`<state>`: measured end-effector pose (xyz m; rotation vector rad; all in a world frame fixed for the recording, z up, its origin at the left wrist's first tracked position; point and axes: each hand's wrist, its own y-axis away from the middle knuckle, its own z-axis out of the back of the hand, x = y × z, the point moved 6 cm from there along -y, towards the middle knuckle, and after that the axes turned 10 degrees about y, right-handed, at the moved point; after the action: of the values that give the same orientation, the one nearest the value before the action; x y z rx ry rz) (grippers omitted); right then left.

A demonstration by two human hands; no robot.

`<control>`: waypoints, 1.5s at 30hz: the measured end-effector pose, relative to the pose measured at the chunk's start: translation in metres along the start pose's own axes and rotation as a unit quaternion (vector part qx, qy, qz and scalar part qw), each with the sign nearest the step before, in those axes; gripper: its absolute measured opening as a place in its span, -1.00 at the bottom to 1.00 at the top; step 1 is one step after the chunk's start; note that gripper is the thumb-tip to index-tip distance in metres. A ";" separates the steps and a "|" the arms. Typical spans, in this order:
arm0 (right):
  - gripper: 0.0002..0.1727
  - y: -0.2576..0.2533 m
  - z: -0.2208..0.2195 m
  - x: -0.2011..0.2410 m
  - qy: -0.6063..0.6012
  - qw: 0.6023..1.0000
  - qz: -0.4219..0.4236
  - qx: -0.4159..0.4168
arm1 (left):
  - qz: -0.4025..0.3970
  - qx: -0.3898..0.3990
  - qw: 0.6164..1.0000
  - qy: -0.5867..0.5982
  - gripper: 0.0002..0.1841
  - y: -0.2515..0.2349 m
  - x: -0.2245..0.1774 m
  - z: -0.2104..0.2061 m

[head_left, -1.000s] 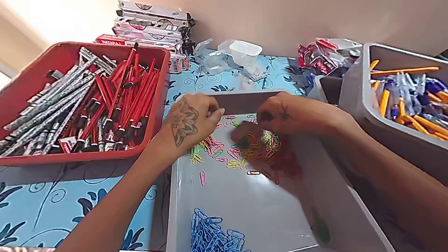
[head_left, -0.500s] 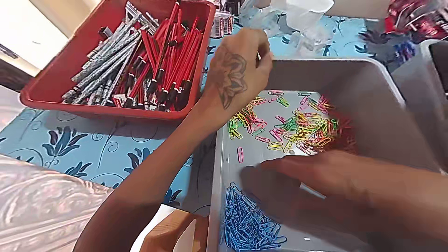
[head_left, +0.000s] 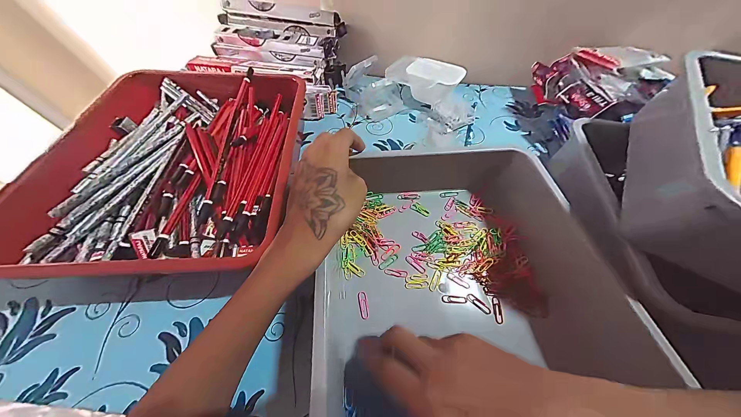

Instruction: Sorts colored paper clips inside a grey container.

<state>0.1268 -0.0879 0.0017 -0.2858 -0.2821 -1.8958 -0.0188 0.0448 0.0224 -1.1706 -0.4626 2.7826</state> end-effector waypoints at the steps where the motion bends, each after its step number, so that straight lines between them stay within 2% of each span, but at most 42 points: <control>1: -0.58 0.001 0.000 0.004 -0.035 0.999 0.008 0.022 | -0.023 0.002 1.000 -0.014 -0.65 0.005 0.000 0.001; 2: -0.61 0.004 0.002 0.007 -0.046 0.998 0.011 0.034 | -0.053 0.010 0.998 -0.031 -0.67 0.009 0.000 0.000; 4: -0.66 0.013 0.013 0.009 0.023 1.000 0.006 0.020 | -0.137 0.035 0.988 -0.066 -0.65 0.014 0.002 -0.003; 6: -0.71 0.025 0.027 -0.005 0.176 0.983 -0.041 -0.022 | -0.226 0.053 0.970 -0.073 -0.70 0.010 -0.006 -0.008; 8: -0.69 0.038 0.039 -0.037 0.310 0.943 -0.116 -0.032 | -0.260 0.133 0.954 -0.063 -0.75 0.009 -0.019 -0.019; 10: -0.52 0.051 0.051 -0.073 0.326 0.923 -0.202 0.027 | -0.256 0.215 0.939 -0.084 -0.51 0.015 -0.010 -0.036; 12: -0.28 0.057 0.057 -0.103 0.279 0.915 -0.272 0.105 | -0.249 0.247 0.929 -0.122 -0.21 0.018 0.008 -0.046; 13: -0.23 0.056 0.058 -0.111 0.244 0.914 -0.292 0.138 | -0.253 0.251 0.925 -0.130 -0.16 0.020 0.015 -0.049; 14: -0.24 0.053 0.059 -0.115 0.217 0.916 -0.296 0.162 | -0.255 0.259 0.922 -0.132 -0.20 0.020 0.018 -0.049; 16: -0.38 0.045 0.061 -0.118 0.186 0.917 -0.291 0.198 | -0.247 0.288 0.914 -0.143 -0.40 0.018 0.020 -0.049; 19: -0.71 0.035 0.064 -0.129 0.165 0.948 -0.236 0.133 | -0.207 0.313 0.917 -0.138 -0.72 0.015 0.018 -0.049; 21: -0.79 0.034 0.069 -0.143 0.114 0.968 -0.213 0.060 | -0.206 0.301 0.921 -0.134 -0.79 0.014 0.019 -0.049; 23: -0.86 0.033 0.081 -0.151 0.067 0.978 -0.193 -0.051 | -0.226 0.272 0.929 -0.109 -0.80 0.014 0.015 -0.047; 25: -0.81 0.037 0.092 -0.150 0.035 0.973 -0.181 -0.137 | -0.264 0.232 0.933 -0.074 -0.82 0.014 0.010 -0.042; 27: -0.69 0.041 0.099 -0.147 0.005 0.972 -0.165 -0.167 | -0.262 0.212 0.940 -0.042 -0.81 0.013 0.004 -0.036; 30: -0.57 0.045 0.101 -0.142 0.029 0.974 -0.162 -0.154 | -0.260 0.181 0.949 0.003 -0.77 0.010 -0.009 -0.030; 33: -0.50 0.043 0.089 -0.146 0.081 0.972 -0.210 -0.073 | -0.244 0.165 0.955 0.029 -0.65 0.007 -0.014 -0.026; 35: -0.27 0.043 0.078 -0.147 0.112 0.964 -0.239 -0.003 | -0.212 0.171 0.960 0.060 -0.62 0.005 -0.013 -0.022; 37: -0.06 0.041 0.070 -0.145 0.131 0.961 -0.241 0.019 | -0.170 0.185 0.961 0.112 -0.60 0.003 -0.011 -0.020; 39: 0.03 0.037 0.061 -0.143 0.137 0.959 -0.246 0.022 | -0.142 0.188 0.957 0.169 -0.60 0.000 -0.010 -0.016; 42: 0.01 0.032 0.051 -0.146 0.147 0.960 -0.232 0.048 | -0.100 0.146 0.957 0.230 -0.67 -0.002 -0.009 -0.008; 45: -0.33 0.031 0.051 -0.149 0.142 0.969 -0.196 0.042 | -0.028 0.093 0.966 0.239 -0.72 0.002 -0.008 -0.003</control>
<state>0.2081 0.0509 0.0023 0.1107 -0.2357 -2.2752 -0.0106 0.0421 0.0250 -1.6733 -0.1790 2.3137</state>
